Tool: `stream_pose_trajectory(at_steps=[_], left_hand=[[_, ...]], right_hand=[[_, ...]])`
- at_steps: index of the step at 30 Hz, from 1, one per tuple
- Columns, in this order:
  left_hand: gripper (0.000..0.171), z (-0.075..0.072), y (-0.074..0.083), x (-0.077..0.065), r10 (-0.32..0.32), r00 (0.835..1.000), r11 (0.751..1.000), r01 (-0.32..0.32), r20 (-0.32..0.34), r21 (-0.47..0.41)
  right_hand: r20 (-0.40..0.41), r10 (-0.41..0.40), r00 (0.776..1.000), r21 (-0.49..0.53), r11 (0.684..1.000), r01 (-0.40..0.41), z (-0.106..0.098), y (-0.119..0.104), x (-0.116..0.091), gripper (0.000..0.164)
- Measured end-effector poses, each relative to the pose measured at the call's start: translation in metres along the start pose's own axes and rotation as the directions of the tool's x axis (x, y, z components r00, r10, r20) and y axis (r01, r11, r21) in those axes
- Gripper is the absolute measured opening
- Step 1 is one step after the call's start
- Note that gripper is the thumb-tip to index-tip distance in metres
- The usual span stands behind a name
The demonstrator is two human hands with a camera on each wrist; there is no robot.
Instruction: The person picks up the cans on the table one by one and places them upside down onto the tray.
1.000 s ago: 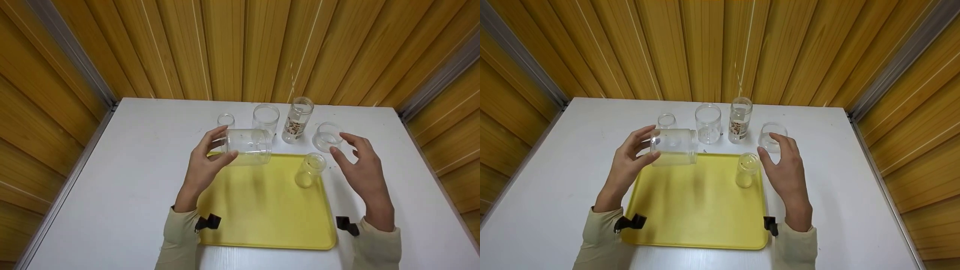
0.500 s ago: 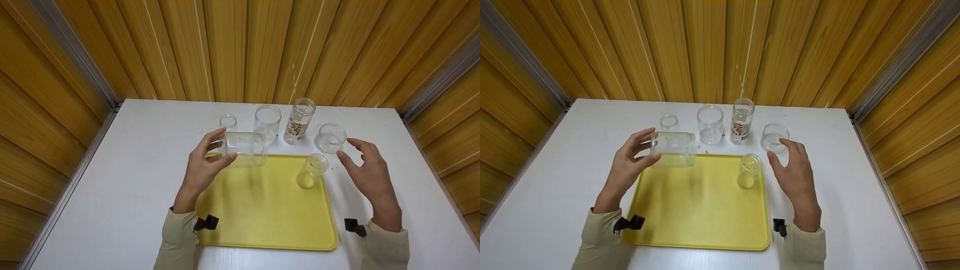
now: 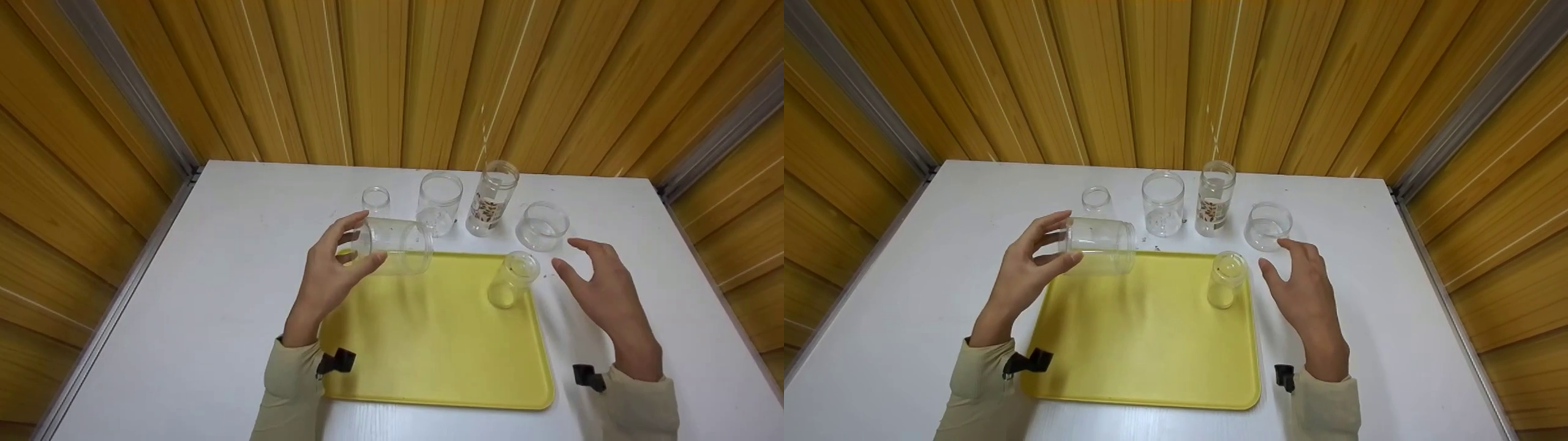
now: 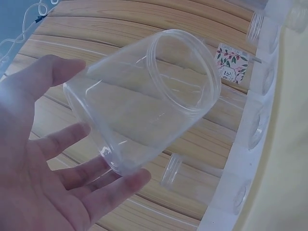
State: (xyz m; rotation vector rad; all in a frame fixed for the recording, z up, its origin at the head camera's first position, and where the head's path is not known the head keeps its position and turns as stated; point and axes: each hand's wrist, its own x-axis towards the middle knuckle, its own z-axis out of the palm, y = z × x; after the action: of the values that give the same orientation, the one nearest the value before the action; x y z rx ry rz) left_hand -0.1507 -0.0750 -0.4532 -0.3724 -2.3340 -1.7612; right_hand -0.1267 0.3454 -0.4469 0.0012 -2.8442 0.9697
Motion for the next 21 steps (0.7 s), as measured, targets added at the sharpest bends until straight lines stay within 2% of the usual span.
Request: stream_pose_trajectory(at_steps=[5, 15, 21], left_hand=[[0.069, -0.002, -0.001, 0.000, 0.003, 1.000, 1.000, -0.003, -0.003, 0.025], [0.069, -0.005, -0.002, 0.000, 0.006, 1.000, 0.998, -0.007, 0.021, 0.061], [0.068, -0.005, -0.002, -0.001, 0.010, 0.999, 0.995, -0.013, 0.034, 0.100]], right_hand=[[0.003, -0.022, 1.000, -0.015, 1.000, 0.022, 0.006, 0.002, 0.002, 0.062], [0.035, 0.024, 0.999, -0.074, 0.997, -0.021, 0.013, 0.009, 0.006, 0.061], [0.029, -0.014, 0.999, -0.092, 0.996, 0.017, 0.019, 0.013, 0.008, 0.051]])
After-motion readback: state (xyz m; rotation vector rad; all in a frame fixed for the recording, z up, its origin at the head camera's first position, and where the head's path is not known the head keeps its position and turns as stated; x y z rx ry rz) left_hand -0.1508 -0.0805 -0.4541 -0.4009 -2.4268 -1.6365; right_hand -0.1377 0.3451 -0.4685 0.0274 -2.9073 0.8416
